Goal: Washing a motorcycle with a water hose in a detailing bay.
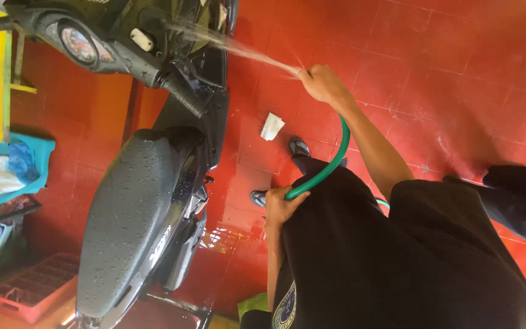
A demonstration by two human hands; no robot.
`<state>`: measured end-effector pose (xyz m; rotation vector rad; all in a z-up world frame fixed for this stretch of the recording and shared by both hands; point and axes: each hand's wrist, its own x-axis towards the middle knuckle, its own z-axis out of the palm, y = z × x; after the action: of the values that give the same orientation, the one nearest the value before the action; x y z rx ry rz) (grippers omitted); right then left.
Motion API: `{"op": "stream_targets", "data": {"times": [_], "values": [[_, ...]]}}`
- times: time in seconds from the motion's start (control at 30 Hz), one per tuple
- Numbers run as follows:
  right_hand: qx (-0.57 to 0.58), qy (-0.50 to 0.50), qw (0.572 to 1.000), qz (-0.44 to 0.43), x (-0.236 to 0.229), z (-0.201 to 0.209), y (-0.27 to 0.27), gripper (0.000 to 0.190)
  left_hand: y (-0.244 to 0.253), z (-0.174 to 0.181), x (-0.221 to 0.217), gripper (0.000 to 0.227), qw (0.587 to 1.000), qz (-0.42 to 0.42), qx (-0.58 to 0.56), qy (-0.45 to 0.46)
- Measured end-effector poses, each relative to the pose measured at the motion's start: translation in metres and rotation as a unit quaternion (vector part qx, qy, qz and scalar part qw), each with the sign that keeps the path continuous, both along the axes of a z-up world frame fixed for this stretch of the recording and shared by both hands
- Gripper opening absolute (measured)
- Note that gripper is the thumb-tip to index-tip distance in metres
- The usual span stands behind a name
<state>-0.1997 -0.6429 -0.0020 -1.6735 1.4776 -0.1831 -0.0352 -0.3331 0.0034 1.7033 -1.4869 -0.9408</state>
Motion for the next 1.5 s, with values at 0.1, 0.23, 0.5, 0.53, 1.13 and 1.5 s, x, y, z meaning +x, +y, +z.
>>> {"op": "stream_targets", "data": {"times": [0.1,0.23,0.5,0.53,1.13,1.5], "values": [[-0.006,-0.003,1.0,-0.021,-0.007,-0.005,0.009,0.062,0.001,0.002,0.005,0.046,1.0,-0.014,0.007,-0.002],[-0.002,-0.022,0.999,-0.03,-0.012,-0.001,0.02,0.068,0.002,0.003,0.016,0.046,0.999,-0.032,0.013,-0.017],[0.011,0.004,0.997,-0.082,-0.008,0.0,0.062,0.066,0.017,0.031,0.033,0.047,0.996,-0.088,-0.005,0.001],[0.019,-0.001,0.996,-0.089,-0.007,0.002,0.069,0.068,0.019,0.03,0.036,0.048,0.995,-0.096,-0.008,0.005],[0.095,-0.062,0.958,-0.263,0.035,-0.074,0.228,0.078,0.075,0.027,0.127,0.047,0.967,-0.25,0.05,0.021],[0.197,-0.134,0.898,-0.369,0.126,-0.132,0.265,0.059,0.072,-0.022,0.061,0.034,0.894,-0.241,0.308,0.218]]}}
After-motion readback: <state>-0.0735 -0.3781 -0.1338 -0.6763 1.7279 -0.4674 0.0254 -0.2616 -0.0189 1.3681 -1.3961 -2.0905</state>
